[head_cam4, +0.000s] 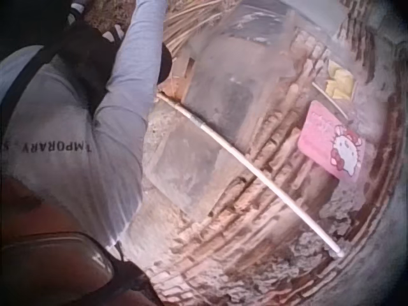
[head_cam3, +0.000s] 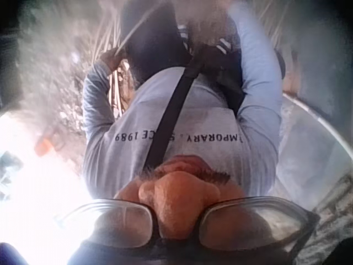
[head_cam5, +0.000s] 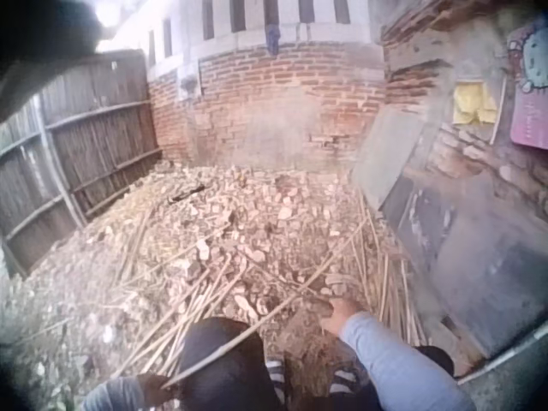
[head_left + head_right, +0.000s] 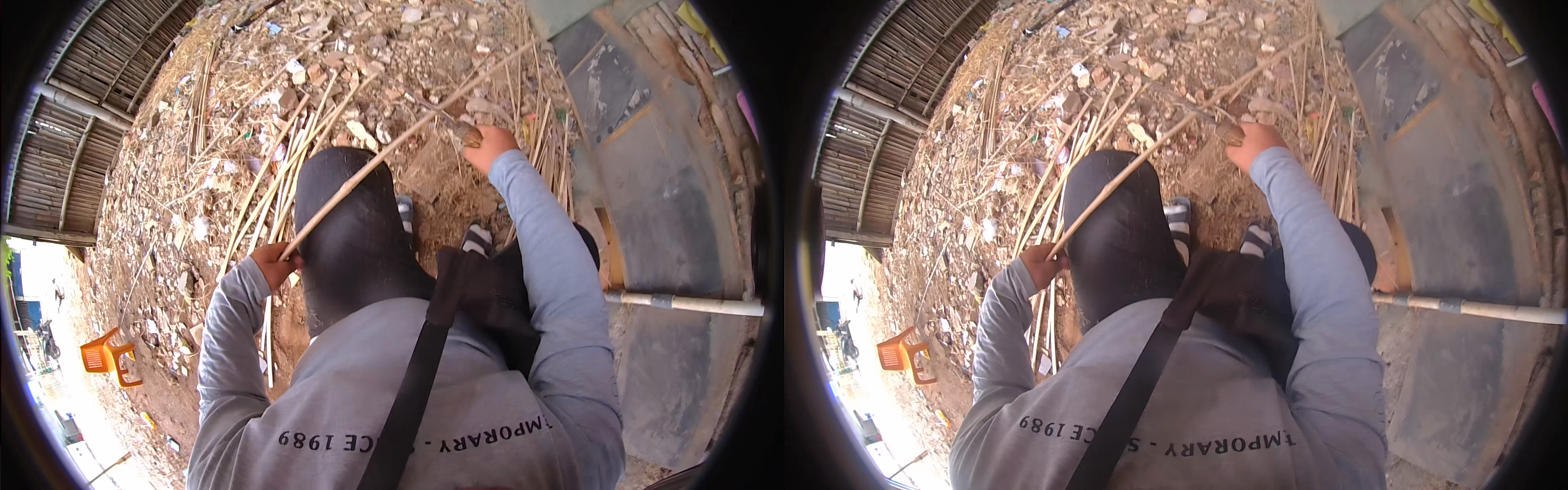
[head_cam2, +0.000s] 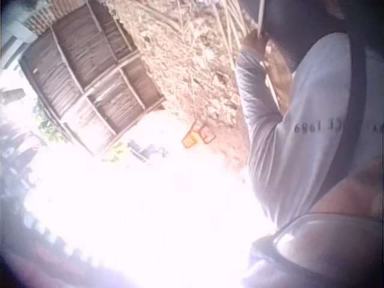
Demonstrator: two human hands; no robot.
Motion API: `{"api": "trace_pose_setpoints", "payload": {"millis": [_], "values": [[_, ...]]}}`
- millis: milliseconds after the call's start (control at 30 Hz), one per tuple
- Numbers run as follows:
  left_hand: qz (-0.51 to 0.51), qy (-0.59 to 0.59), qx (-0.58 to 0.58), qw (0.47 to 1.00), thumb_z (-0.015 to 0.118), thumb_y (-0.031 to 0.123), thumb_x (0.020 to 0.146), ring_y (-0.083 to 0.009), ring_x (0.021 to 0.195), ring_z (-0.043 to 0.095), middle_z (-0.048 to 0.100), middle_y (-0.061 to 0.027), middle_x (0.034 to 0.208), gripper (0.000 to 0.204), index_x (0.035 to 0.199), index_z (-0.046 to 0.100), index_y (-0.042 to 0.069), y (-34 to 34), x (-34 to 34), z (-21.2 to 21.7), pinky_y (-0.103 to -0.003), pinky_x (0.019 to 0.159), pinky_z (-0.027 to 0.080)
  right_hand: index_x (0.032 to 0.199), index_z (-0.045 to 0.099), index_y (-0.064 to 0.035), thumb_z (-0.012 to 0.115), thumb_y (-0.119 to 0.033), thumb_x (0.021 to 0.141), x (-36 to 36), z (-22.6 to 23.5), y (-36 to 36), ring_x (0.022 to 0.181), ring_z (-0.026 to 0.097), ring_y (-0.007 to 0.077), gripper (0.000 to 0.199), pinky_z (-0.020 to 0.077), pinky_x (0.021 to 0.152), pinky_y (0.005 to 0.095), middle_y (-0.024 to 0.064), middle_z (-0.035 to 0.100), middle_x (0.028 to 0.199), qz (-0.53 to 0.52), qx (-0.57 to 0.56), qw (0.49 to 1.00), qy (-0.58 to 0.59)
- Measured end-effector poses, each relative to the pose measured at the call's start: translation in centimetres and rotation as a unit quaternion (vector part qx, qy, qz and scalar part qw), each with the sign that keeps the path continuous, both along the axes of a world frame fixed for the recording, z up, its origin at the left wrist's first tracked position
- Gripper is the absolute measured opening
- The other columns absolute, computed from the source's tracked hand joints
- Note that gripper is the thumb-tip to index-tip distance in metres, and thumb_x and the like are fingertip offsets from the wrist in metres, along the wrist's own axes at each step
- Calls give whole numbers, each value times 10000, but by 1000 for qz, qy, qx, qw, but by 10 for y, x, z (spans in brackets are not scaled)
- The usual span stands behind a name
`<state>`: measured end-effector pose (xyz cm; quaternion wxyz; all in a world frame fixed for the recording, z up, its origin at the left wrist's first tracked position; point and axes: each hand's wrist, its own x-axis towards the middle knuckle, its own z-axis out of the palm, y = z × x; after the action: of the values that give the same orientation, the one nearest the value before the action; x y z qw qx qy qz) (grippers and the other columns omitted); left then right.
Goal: The person uses a machete to shave and smooth the surface of long wooden strips while sitting on the ground outside.
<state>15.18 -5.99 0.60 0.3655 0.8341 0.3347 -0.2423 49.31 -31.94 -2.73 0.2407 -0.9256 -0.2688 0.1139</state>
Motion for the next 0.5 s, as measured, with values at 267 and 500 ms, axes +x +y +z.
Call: {"api": "trace_pose_setpoints", "payload": {"millis": [267,500], "values": [[-41,-48,-24,998,604,156,882,-145,707,579,648,-54,774,137,974,671,81,20,-24,-16,-321,661,475,920,660,-54,673,-227,729,-36,18,12,790,651,321,258,513,742,395,172,657,788,125,-37,991,-40],[-26,11,-90,996,571,168,904,-145,754,602,670,-52,820,173,953,700,63,21,-9,4,-305,725,496,928,657,-65,653,-294,726,-20,8,15,847,646,346,305,510,800,423,178,671,883,60,-33,998,-6]]}}
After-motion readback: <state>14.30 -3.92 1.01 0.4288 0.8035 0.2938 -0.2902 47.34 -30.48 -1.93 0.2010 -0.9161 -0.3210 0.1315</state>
